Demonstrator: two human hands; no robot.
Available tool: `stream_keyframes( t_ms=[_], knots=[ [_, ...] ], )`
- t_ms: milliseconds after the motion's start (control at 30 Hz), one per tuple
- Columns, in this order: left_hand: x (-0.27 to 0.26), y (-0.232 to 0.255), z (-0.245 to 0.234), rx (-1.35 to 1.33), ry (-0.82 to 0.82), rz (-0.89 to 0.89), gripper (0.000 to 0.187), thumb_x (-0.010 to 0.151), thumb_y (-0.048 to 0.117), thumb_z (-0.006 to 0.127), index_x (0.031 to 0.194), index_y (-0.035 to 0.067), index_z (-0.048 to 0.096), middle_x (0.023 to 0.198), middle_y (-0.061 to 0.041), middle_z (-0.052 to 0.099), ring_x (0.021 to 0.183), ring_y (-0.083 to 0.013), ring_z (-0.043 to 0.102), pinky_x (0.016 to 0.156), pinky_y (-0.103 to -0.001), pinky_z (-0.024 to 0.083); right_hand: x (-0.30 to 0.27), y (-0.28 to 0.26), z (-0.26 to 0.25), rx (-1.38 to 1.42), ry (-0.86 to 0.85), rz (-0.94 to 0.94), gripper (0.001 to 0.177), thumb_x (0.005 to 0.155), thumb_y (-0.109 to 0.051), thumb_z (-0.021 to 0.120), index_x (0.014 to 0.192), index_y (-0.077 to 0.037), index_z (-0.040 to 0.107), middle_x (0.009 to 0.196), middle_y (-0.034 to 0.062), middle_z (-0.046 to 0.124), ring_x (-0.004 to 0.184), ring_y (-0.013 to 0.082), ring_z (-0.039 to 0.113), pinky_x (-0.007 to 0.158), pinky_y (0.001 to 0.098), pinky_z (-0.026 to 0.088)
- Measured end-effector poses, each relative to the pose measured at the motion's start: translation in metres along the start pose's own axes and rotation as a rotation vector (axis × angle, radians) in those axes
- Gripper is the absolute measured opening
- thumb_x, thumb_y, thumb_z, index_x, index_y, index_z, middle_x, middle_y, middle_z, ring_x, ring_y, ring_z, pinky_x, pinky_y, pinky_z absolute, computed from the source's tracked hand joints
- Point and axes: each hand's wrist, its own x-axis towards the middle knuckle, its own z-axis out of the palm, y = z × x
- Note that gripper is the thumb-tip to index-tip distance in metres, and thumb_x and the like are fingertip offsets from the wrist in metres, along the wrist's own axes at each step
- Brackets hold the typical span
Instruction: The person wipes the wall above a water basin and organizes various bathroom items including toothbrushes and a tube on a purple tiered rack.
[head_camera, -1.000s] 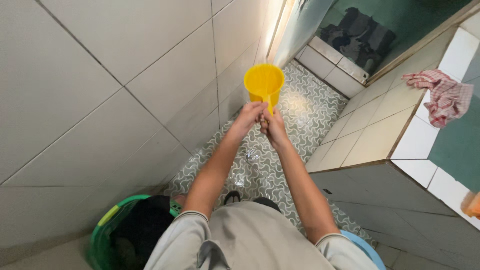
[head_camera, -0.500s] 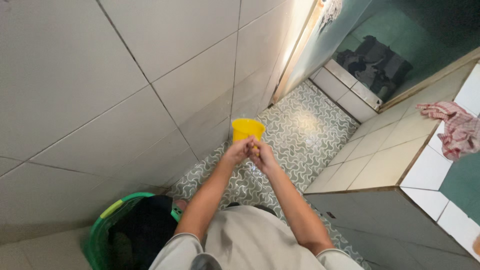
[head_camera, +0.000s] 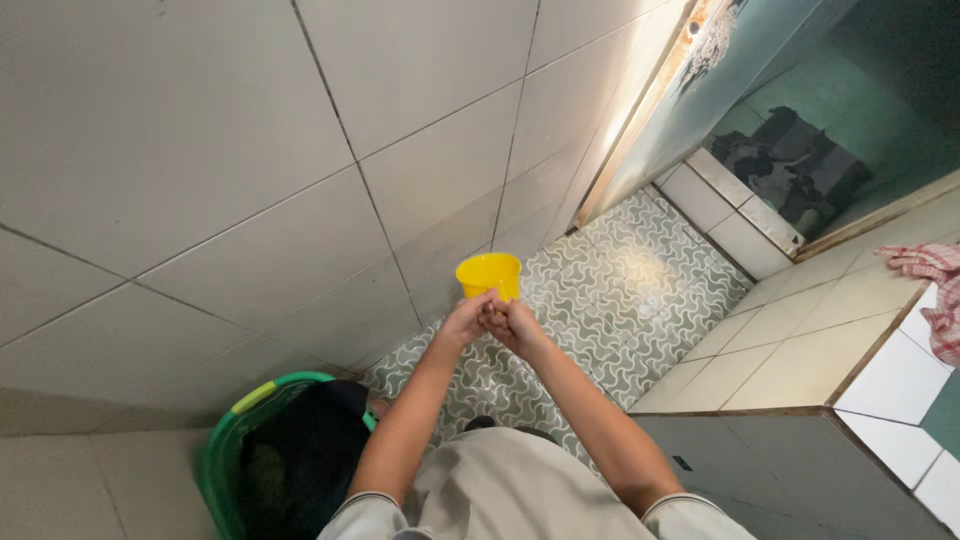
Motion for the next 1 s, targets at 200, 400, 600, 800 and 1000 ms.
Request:
stream_keyframes(
  t_ms=[200, 400, 600, 800, 1000],
  knots=[
    [-0.027, 0.055, 0.007, 0.251, 0.004, 0.260, 0.018, 0.100, 0.026, 0.067, 0.097, 0.009, 0.072, 0.076, 0.004, 0.065, 0.061, -0.0027, 0.052, 0.056, -0.020, 0.039, -0.028, -0.034, 0.074, -0.192, 0.046, -0.163, 0.007, 0.106, -0.017, 0.053, 0.110, -0.015, 0.047, 0.093, -0.0012, 0.056, 0.053, 0.0037, 0.038, 0.043, 0.0190, 0.028],
    [-0.039, 0.026, 0.006, 0.149, 0.037, 0.180, 0.016, 0.098, 0.027, 0.068, 0.096, 0.012, 0.071, 0.076, 0.006, 0.066, 0.062, -0.0022, 0.054, 0.055, -0.019, 0.037, -0.039, -0.014, 0.050, -0.100, 0.039, -0.094, 0.011, 0.107, -0.020, 0.051, 0.100, -0.012, 0.053, 0.081, -0.0051, 0.052, 0.055, 0.0033, 0.039, 0.046, 0.0202, 0.030],
    [-0.030, -0.052, 0.006, 0.126, 0.049, -0.243, 0.031, 0.097, 0.042, 0.072, 0.075, 0.022, 0.064, 0.057, 0.011, 0.057, 0.044, -0.0033, 0.049, 0.041, -0.022, 0.036, -0.053, 0.041, -0.030, 0.064, 0.247, 0.043, 0.027, 0.110, -0.031, 0.051, 0.092, -0.013, 0.059, 0.062, -0.0080, 0.044, 0.050, 0.0056, 0.036, 0.047, 0.0229, 0.029],
    [0.012, -0.081, 0.055, 0.143, 0.033, -0.476, 0.027, 0.104, 0.031, 0.062, 0.081, 0.017, 0.063, 0.070, 0.005, 0.062, 0.058, -0.0084, 0.059, 0.054, -0.025, 0.048, -0.085, 0.025, -0.070, -0.056, 0.452, -0.015, 0.032, 0.108, -0.037, 0.051, 0.088, -0.013, 0.059, 0.058, -0.0049, 0.045, 0.041, 0.0074, 0.033, 0.038, 0.0239, 0.025],
    [0.100, 0.014, 0.119, 0.373, -0.123, -0.009, 0.013, 0.089, 0.023, 0.076, 0.088, 0.012, 0.069, 0.064, 0.003, 0.062, 0.042, -0.0023, 0.040, 0.038, -0.022, 0.027, -0.054, -0.107, -0.043, -0.455, 0.448, -0.337, 0.011, 0.101, -0.021, 0.056, 0.101, -0.012, 0.049, 0.074, 0.0008, 0.052, 0.046, 0.0118, 0.043, 0.040, 0.0283, 0.035]
  ],
)
